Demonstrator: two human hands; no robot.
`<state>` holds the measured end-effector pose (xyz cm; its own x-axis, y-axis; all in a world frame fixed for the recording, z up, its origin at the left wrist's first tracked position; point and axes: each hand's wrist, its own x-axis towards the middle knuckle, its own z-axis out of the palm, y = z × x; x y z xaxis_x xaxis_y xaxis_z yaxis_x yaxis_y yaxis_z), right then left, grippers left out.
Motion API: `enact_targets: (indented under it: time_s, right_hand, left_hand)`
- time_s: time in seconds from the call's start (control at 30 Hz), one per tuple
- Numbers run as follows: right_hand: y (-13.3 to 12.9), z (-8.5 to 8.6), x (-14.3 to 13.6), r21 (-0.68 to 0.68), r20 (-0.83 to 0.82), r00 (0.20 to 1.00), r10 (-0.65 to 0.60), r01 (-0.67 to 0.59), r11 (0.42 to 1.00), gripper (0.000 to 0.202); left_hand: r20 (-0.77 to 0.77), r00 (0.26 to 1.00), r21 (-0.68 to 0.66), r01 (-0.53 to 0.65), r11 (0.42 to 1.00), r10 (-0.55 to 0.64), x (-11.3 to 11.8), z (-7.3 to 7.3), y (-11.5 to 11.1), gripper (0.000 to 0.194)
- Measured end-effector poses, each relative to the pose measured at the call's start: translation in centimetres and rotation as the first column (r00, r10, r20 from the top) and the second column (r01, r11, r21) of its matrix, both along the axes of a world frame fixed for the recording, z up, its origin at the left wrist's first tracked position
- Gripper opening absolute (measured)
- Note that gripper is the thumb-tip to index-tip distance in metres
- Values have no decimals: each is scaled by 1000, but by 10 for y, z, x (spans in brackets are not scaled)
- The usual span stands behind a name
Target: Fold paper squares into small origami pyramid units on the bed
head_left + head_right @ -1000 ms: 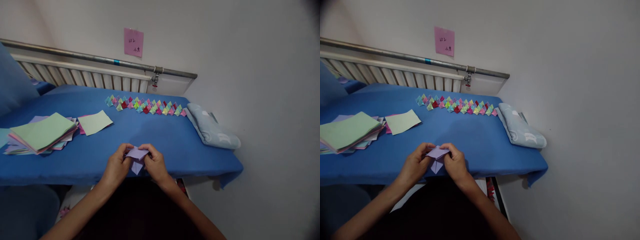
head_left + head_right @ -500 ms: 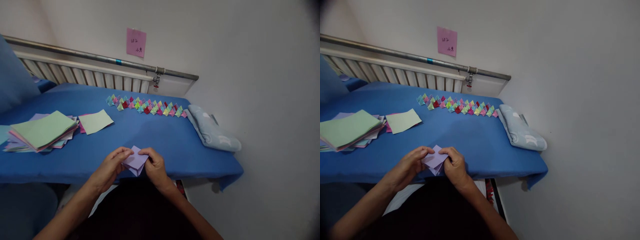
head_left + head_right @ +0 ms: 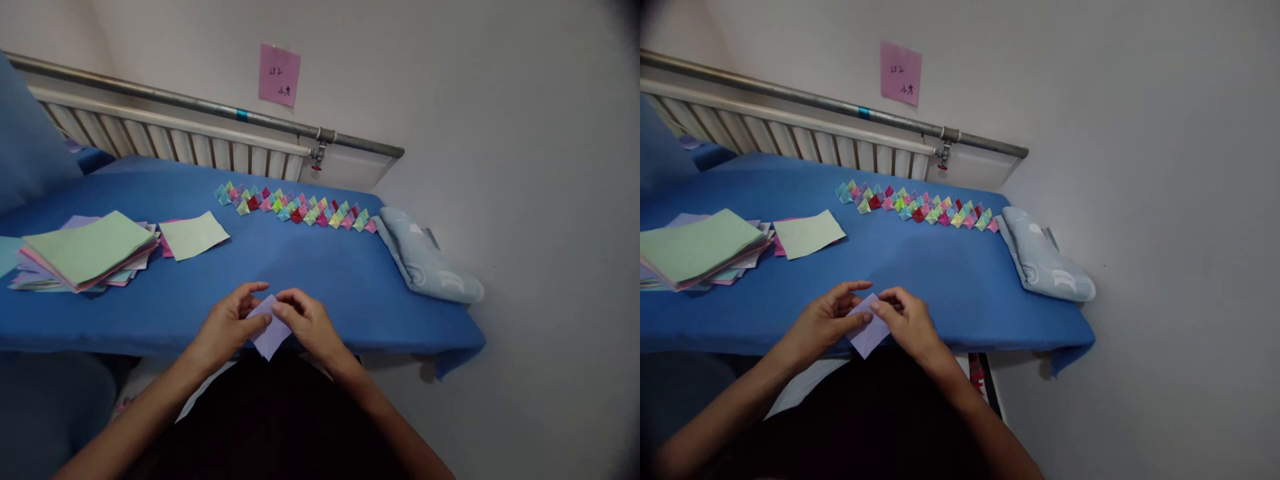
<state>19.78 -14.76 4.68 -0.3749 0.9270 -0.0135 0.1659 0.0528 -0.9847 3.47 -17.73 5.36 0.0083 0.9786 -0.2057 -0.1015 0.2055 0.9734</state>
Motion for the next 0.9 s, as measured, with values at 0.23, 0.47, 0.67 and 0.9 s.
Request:
enact_targets:
  time_s: [0.23, 0.47, 0.67, 0.9]
  right_hand:
    - [4, -4, -5, -85, -74, 991, -113, 106, 991, 18]
    - [2, -6, -3, -109, -142, 961, -236, 221, 969, 21]
    - [0, -9, -4, -138, -194, 942, -274, 250, 958, 23]
    - [-1, -10, -5, -214, -215, 946, -243, 197, 957, 23]
  left_hand:
    - [20, 999, -113, 42, 993, -40, -1, -5, 3, 56]
    - [137, 987, -213, 107, 971, -79, 2, -11, -3, 39]
    - [82, 993, -191, 103, 976, -88, 3, -11, -3, 31]
    - [-159, 987, 42, 36, 998, -28, -2, -6, -3, 33]
